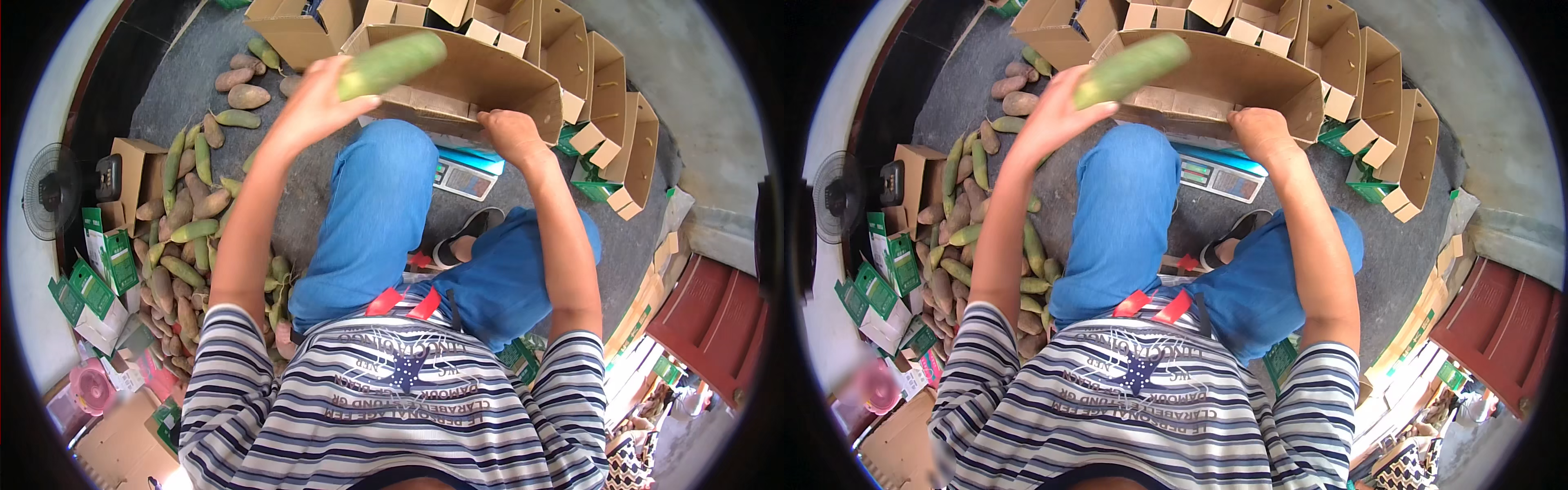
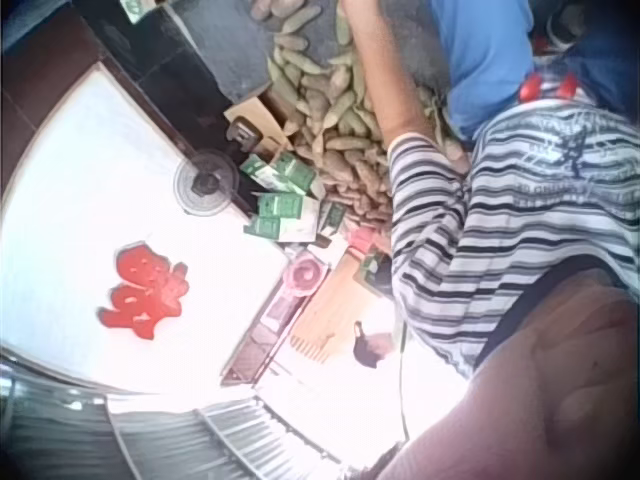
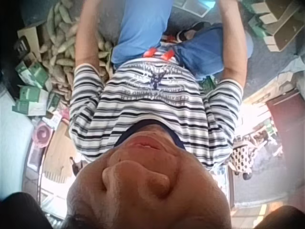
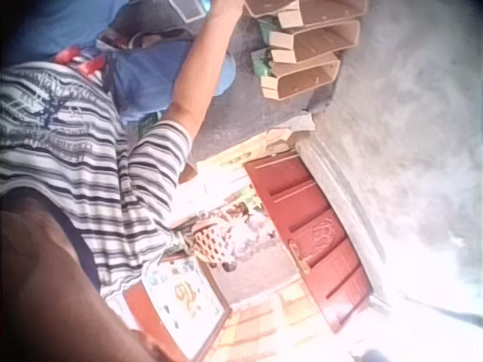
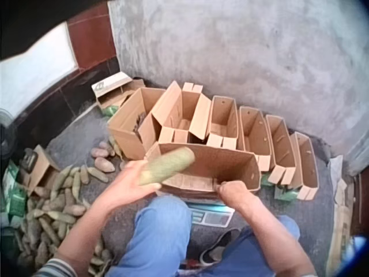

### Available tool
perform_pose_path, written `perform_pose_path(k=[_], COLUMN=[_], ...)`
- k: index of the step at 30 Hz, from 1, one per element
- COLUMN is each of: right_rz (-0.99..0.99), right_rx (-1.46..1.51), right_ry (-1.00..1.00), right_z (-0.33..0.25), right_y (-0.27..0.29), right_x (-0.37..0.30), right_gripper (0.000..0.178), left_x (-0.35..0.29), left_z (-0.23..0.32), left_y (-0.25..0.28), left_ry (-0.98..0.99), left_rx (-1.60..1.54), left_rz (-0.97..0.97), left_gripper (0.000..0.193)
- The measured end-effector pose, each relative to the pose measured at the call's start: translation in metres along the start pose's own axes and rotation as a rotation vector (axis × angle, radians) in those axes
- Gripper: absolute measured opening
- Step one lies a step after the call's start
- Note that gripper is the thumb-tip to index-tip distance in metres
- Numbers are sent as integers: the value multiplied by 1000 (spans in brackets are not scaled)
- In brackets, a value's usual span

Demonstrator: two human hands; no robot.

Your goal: Sorting and weighing produce into cardboard boxes.

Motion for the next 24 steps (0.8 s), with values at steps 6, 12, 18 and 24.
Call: perform_pose_path(k=[6,12,18,24], right_rz=[-67,-145,-205,-83], right_rx=[-10,65,84,82], right_ry=[35,-7,-24,35], right_z=[-7,4,-1,0], right_y=[-5,2,1,3], right_x=[5,7,4,2], right_gripper=[18,20,28,26], left_x=[61,67,-27,-263], left_z=[12,7,-114,-354], left_y=[-98,-93,5,-26], left_ry=[-21,-422,130,622], left_rx=[394,-9,-47,688], left_rz=[-349,-151,-114,-327], left_gripper=[57,53,40,24])
Point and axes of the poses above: each hand's wrist, its own x-axis towards the middle knuckle, its own y-axis out of the back of the hand, z = x × y, the point moved 9 cm from there along x, towards the middle knuckle, and after that the axes turned 15 degrees about y, right-handed, at the moved point
